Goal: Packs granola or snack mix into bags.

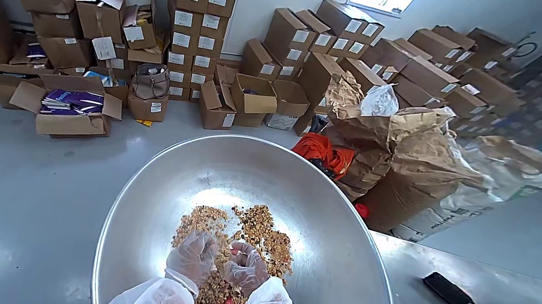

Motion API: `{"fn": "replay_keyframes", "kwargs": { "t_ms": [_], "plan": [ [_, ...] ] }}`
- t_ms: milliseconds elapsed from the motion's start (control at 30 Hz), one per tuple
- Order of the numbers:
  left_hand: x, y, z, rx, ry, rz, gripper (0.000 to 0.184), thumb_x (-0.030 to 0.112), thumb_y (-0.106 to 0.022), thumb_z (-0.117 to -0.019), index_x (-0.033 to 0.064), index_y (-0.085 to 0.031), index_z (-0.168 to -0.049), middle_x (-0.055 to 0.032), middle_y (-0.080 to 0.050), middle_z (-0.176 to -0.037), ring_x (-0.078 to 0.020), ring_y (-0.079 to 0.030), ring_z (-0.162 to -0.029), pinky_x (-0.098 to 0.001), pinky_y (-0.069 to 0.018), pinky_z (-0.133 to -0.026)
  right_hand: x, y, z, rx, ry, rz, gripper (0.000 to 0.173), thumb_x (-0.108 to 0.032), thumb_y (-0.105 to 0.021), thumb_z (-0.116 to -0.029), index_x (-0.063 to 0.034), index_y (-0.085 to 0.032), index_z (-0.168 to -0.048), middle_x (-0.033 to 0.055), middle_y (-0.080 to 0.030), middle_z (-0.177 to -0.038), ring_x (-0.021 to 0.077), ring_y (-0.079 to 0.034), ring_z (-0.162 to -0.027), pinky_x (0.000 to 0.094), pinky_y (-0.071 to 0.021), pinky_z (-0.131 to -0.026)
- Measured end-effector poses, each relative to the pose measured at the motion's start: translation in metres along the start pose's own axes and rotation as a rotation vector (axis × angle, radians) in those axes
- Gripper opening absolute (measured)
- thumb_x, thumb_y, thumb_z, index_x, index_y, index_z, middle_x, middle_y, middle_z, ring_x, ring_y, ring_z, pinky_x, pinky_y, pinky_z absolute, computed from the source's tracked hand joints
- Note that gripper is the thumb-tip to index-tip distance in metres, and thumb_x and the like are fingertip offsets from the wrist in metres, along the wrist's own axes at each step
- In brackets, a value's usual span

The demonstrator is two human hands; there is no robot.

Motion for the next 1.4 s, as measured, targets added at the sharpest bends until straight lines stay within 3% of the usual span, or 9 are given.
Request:
{"fn": "replay_keyframes", "kwargs": {
  "t_ms": [233,367,533,733,867,967,1133,1300,1400],
  "plan": [
    [0.0,-0.005,-0.003,-0.043,-0.096,0.267,0.032,0.021,-0.047,-0.1073,0.0029,-0.059,-0.131,-0.0151,-0.068,-0.12,-0.0219,-0.066,-0.112,-0.0394,-0.0503,-0.102,-0.013,0.017,-0.005,0.025,0.167,0.319,0.069,-0.001,-0.065,-0.0922,-0.0072,-0.037,-0.155,0.0138,-0.062,-0.126,0.022,-0.064,-0.109,0.0368,-0.0547,-0.093],
    [0.004,-0.006,-0.002,-0.054,-0.182,0.54,0.025,0.014,-0.05,-0.1047,0.0004,-0.06,-0.123,-0.0105,-0.072,-0.113,-0.0146,-0.069,-0.106,-0.0325,-0.0547,-0.098,0.004,0.011,-0.021,-0.168,0.144,0.615,0.082,-0.008,-0.081,-0.0818,-0.0127,-0.043,-0.154,0.0147,-0.025,-0.167,0.0328,-0.019,-0.156,0.0488,-0.0239,-0.125],
    [0.012,0.005,0.003,-0.087,-0.216,1.045,0.017,0.001,-0.045,-0.1012,-0.0056,-0.055,-0.114,-0.0137,-0.074,-0.102,-0.0193,-0.074,-0.093,-0.0341,-0.0604,-0.089,0.016,-0.003,-0.012,-0.333,0.153,0.297,0.053,-0.002,-0.076,-0.0852,0.0033,-0.055,-0.133,0.0159,-0.063,-0.127,0.0194,-0.062,-0.116,0.0343,-0.0513,-0.101],
    [0.013,0.006,0.002,-0.1,-0.082,1.25,0.018,0.002,-0.037,-0.1065,-0.003,-0.054,-0.111,-0.0174,-0.076,-0.101,-0.024,-0.075,-0.094,-0.0348,-0.0598,-0.089,0.029,-0.033,0.001,-0.573,0.161,0.171,0.078,-0.004,-0.078,-0.0809,-0.0044,-0.043,-0.15,0.0156,-0.056,-0.142,0.0191,-0.061,-0.122,0.0363,-0.0523,-0.102],
    [0.005,0.004,0.003,-0.072,-0.063,1.153,0.063,0.043,-0.021,-0.1076,-0.0032,-0.046,-0.142,-0.0195,-0.059,-0.141,-0.0268,-0.058,-0.129,-0.0432,-0.0459,-0.107,0.03,-0.037,0.001,-0.431,0.18,-0.023,0.051,-0.006,-0.072,-0.0849,0.0012,-0.053,-0.132,0.0088,-0.068,-0.115,0.0114,-0.068,-0.097,0.0311,-0.058,-0.086],
    [0.0,-0.004,0.0,-0.137,-0.121,1.003,0.096,0.066,-0.058,-0.0888,-0.0007,-0.036,-0.154,-0.016,-0.047,-0.154,-0.0224,-0.047,-0.141,-0.0398,-0.0414,-0.115,0.017,-0.026,0.002,-0.341,0.241,-0.296,0.064,-0.007,-0.068,-0.0863,0.0006,-0.037,-0.142,0.0092,-0.067,-0.117,0.0162,-0.07,-0.098,0.0358,-0.0603,-0.086],
    [0.01,-0.016,0.004,-0.341,-0.066,0.896,0.071,0.005,-0.074,-0.0886,0.0103,-0.043,-0.152,-0.0134,-0.055,-0.145,-0.0225,-0.064,-0.12,-0.0387,-0.0596,-0.094,-0.023,-0.004,0.01,-0.249,0.422,-0.002,0.047,-0.001,-0.06,-0.0897,0.0065,-0.05,-0.135,0.0146,-0.056,-0.133,0.0136,-0.059,-0.116,0.029,-0.0518,-0.098],
    [0.004,-0.004,0.002,-0.185,0.081,0.928,0.059,0.0,-0.068,-0.0944,0.0183,-0.05,-0.148,-0.0111,-0.069,-0.126,-0.0204,-0.071,-0.096,-0.0327,-0.0593,-0.077,-0.007,0.024,-0.003,-0.177,0.123,0.382,0.083,-0.015,-0.072,-0.0918,-0.0112,-0.024,-0.16,0.0197,-0.042,-0.152,0.0301,-0.055,-0.13,0.0438,-0.0544,-0.101],
    [-0.002,-0.003,0.0,-0.115,0.057,0.928,0.06,-0.004,-0.075,-0.0869,0.0127,-0.056,-0.141,-0.0099,-0.069,-0.123,-0.0192,-0.071,-0.104,-0.0334,-0.06,-0.088,0.061,0.036,-0.023,-0.195,-0.115,0.917,0.07,-0.042,-0.071,-0.0938,-0.0077,-0.047,-0.15,0.0237,-0.049,-0.15,0.0384,-0.052,-0.135,0.0567,-0.0434,-0.111]
  ]
}}
Point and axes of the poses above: each hand's wrist, its own z-axis away from the middle knuckle, its own y-axis out of the back of the hand, x = y × z, the point moved 5 cm from there along -z, towards the middle knuckle
